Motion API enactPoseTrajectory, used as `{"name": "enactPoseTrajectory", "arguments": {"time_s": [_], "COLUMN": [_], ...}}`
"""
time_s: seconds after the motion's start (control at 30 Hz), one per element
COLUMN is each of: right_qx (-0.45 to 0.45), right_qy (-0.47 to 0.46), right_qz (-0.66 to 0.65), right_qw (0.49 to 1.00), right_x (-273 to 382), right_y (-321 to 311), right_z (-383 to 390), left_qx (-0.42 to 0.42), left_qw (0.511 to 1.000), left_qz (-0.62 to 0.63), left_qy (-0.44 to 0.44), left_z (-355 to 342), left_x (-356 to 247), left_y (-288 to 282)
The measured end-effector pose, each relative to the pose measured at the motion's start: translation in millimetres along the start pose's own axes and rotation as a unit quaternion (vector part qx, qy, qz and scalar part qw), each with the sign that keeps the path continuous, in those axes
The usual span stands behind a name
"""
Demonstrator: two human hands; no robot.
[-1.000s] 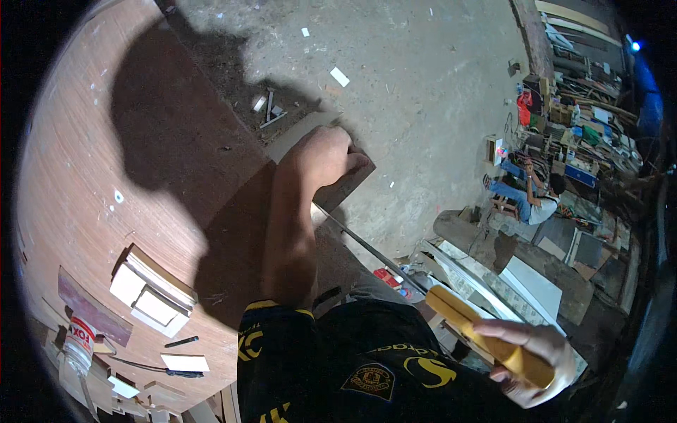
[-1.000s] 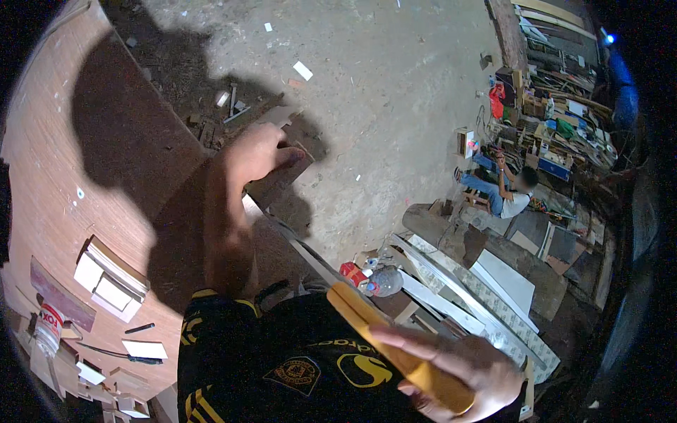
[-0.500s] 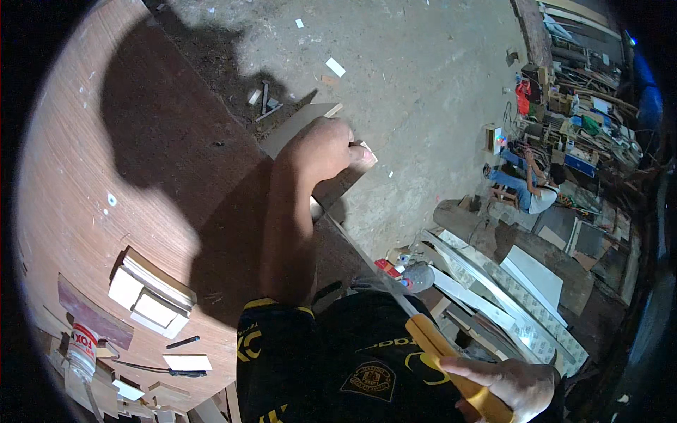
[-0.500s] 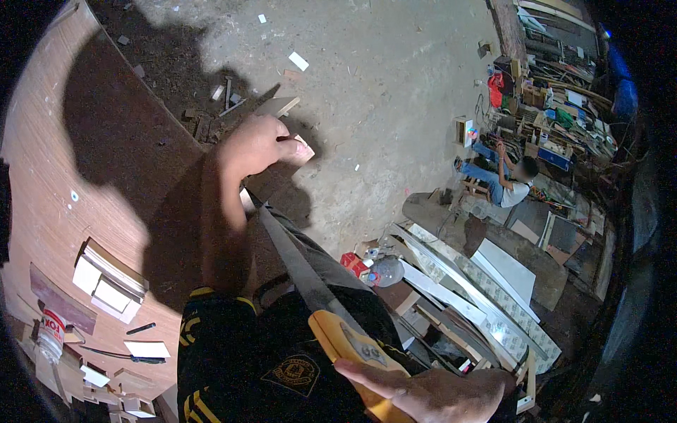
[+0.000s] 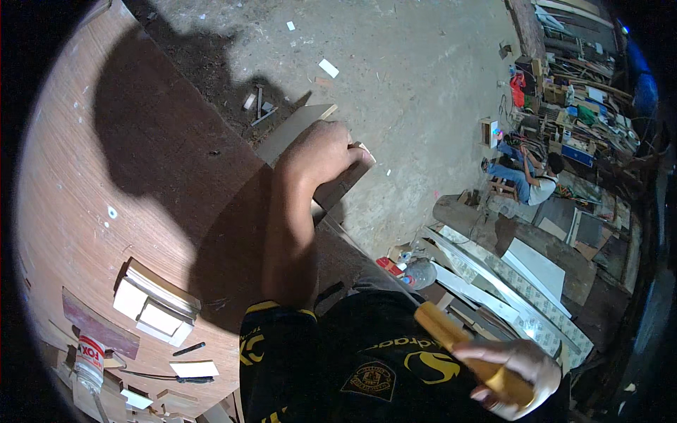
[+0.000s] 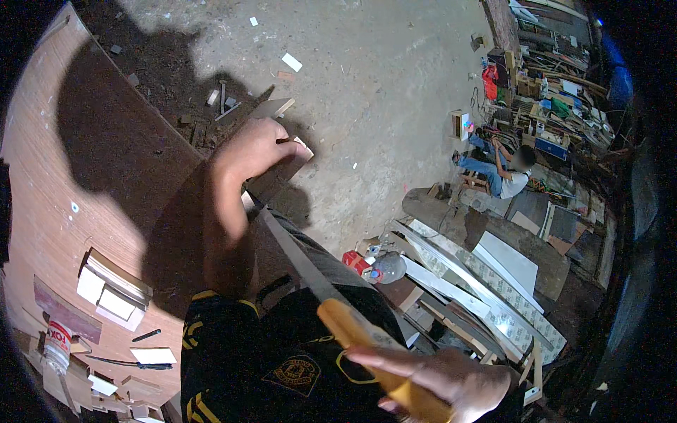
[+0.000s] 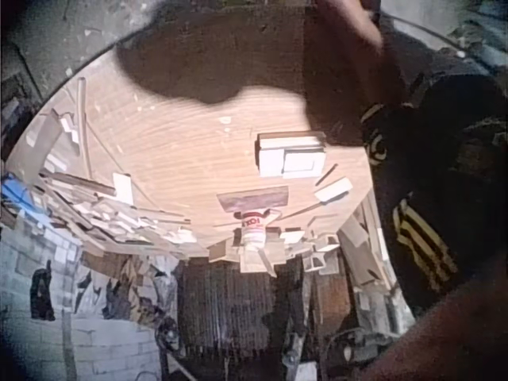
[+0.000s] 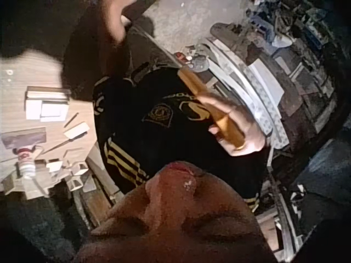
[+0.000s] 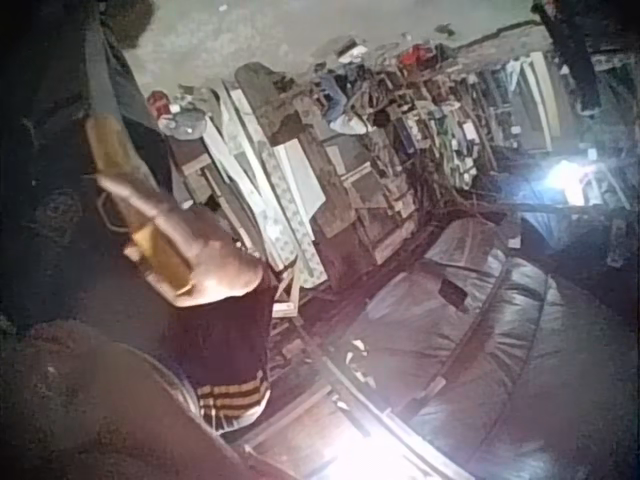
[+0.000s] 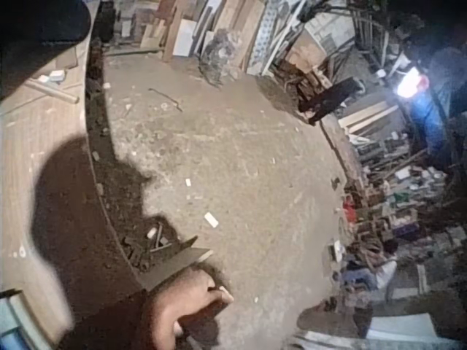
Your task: Measure, mark, and cut small wooden pieces to assemble a small box or object.
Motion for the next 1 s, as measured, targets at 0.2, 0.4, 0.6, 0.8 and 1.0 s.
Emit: {"name": "enactPoseTrajectory", "arguments": {"time_s": [0.2, 0.4, 0.6, 0.8, 1.0], "right_qx": [-0.112, -0.187, -0.121, -0.145, -0.125], "right_qy": [-0.074, -0.024, 0.131, -0.092, -0.059], "right_qz": [0.124, 0.070, 0.113, 0.156, 0.195], "right_qw": [0.983, 0.980, 0.978, 0.973, 0.971], "right_x": [-66, -92, 7, 8, -39], "right_y": [-26, -16, -12, -29, -27], "right_z": [35, 39, 14, 10, 22], "left_qx": [-0.002, 0.034, 0.000, -0.027, 0.003], "left_qw": [0.999, 0.998, 1.000, 0.999, 0.999], "left_qz": [0.016, -0.009, 0.017, -0.001, 0.018], "left_qy": [-0.040, -0.054, -0.010, 0.040, -0.040], "left_z": [11, 9, 1, 17, 16], "left_x": [-3, -2, 0, -1, -11], "left_y": [-3, -6, -2, -10, -6]}}
Point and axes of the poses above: each hand's wrist, its own z-axis away from the middle knuckle, its own y-axis out of the palm, x = y × z, the point moved 7 cm from there along -z, towards the middle knuckle, and after that the axes turned 9 degrees about x, right-handed, at the moved point
